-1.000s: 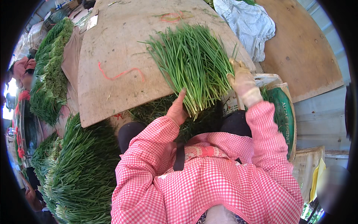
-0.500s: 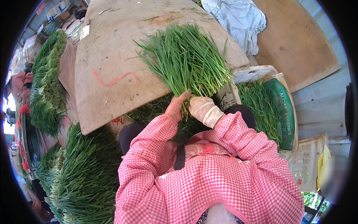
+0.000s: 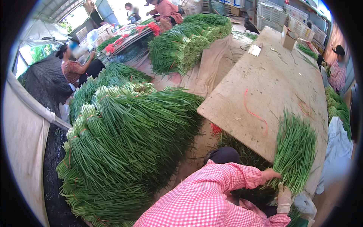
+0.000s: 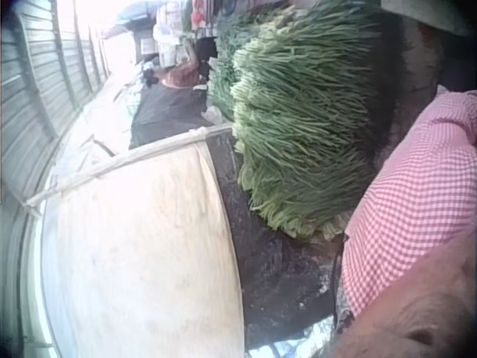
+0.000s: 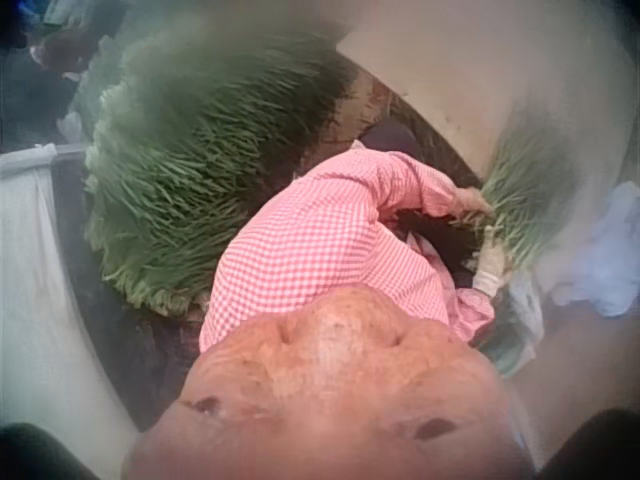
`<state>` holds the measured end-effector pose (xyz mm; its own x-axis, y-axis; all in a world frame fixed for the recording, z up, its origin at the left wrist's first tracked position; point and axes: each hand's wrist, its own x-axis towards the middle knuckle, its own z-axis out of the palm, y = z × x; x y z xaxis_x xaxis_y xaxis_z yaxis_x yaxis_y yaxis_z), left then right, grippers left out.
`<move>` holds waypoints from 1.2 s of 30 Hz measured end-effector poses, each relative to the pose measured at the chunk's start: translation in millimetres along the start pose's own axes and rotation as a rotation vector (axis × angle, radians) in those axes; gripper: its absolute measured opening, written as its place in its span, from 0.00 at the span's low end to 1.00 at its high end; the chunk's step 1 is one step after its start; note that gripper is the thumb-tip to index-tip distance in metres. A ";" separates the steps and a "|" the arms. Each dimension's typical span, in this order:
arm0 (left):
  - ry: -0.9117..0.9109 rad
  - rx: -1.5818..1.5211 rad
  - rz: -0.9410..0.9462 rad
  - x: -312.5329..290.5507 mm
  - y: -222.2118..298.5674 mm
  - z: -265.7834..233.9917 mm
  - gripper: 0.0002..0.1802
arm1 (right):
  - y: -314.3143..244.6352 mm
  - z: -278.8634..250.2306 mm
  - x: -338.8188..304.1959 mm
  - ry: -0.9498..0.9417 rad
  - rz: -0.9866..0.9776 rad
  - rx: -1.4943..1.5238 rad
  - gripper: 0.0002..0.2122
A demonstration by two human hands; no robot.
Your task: The person bundles green chives by hand, ties each bundle with a red string, and places the finished bundles into a plastic basket.
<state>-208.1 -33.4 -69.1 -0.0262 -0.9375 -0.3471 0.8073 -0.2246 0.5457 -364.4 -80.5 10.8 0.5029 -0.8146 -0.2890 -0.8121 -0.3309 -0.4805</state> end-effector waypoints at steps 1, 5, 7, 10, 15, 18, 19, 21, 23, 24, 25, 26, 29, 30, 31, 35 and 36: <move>0.004 0.020 0.003 -0.4 3.3 -1.0 0.20 | -0.1 7.4 4.4 -0.149 0.155 0.223 0.21; 0.041 0.029 0.035 -12.1 13.8 1.5 0.21 | 36.2 48.3 43.1 -0.251 0.043 0.547 0.20; -0.016 0.029 0.019 -25.6 22.0 11.4 0.22 | 44.5 57.5 37.3 -0.209 -0.055 0.435 0.18; 0.014 0.170 0.160 -3.8 4.8 6.3 0.25 | 42.3 67.7 43.0 -0.021 -0.366 -0.072 0.14; 0.211 0.456 0.148 -20.5 17.6 9.5 0.25 | 10.9 62.9 20.0 0.063 -0.427 -0.363 0.12; 0.275 0.523 0.153 -2.9 5.6 2.6 0.25 | -44.0 23.0 -5.7 -0.157 -0.352 -0.377 0.12; 0.280 0.508 0.170 1.1 2.0 -1.1 0.25 | -55.4 13.6 -10.5 -0.252 -0.343 -0.406 0.12; 0.291 0.480 0.201 3.8 -3.7 -8.2 0.25 | -47.3 11.0 -3.1 -0.135 -0.509 -0.559 0.12; 0.291 0.447 0.202 -6.0 6.5 0.3 0.24 | -35.2 13.6 12.2 -0.050 -0.528 -0.689 0.12; 0.295 0.433 0.201 -10.2 9.8 2.9 0.23 | -29.7 18.1 18.7 0.006 -0.639 -0.674 0.11; 0.297 0.453 0.204 -5.5 8.7 2.2 0.24 | -24.5 17.6 24.0 0.065 -0.752 -0.668 0.11; 0.314 0.486 0.271 1.0 6.8 0.0 0.24 | -19.3 17.8 27.5 0.126 -0.860 -0.658 0.11; 0.331 0.914 0.446 33.0 -7.1 -15.3 0.24 | -33.1 10.3 28.9 0.166 -0.914 -0.657 0.13; 0.311 1.274 0.501 45.1 -7.1 -29.9 0.24 | -27.4 17.2 37.8 0.144 -0.895 -0.697 0.13; 0.347 1.167 0.678 50.9 -16.4 -49.4 0.22 | -41.1 17.7 38.0 0.106 -0.885 -0.682 0.13; 0.339 0.576 0.021 -27.2 40.3 7.3 0.14 | -20.3 1.9 52.8 0.147 -0.801 -0.668 0.07; 0.297 0.479 0.145 -19.3 33.7 -8.4 0.13 | -19.7 2.8 63.7 0.258 -0.870 -0.602 0.06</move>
<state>-175.4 -20.6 -50.4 0.2868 -0.8685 -0.4044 0.4315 -0.2598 0.8639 -315.5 -124.6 -0.5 0.9554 -0.2409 0.1707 -0.2553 -0.9644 0.0683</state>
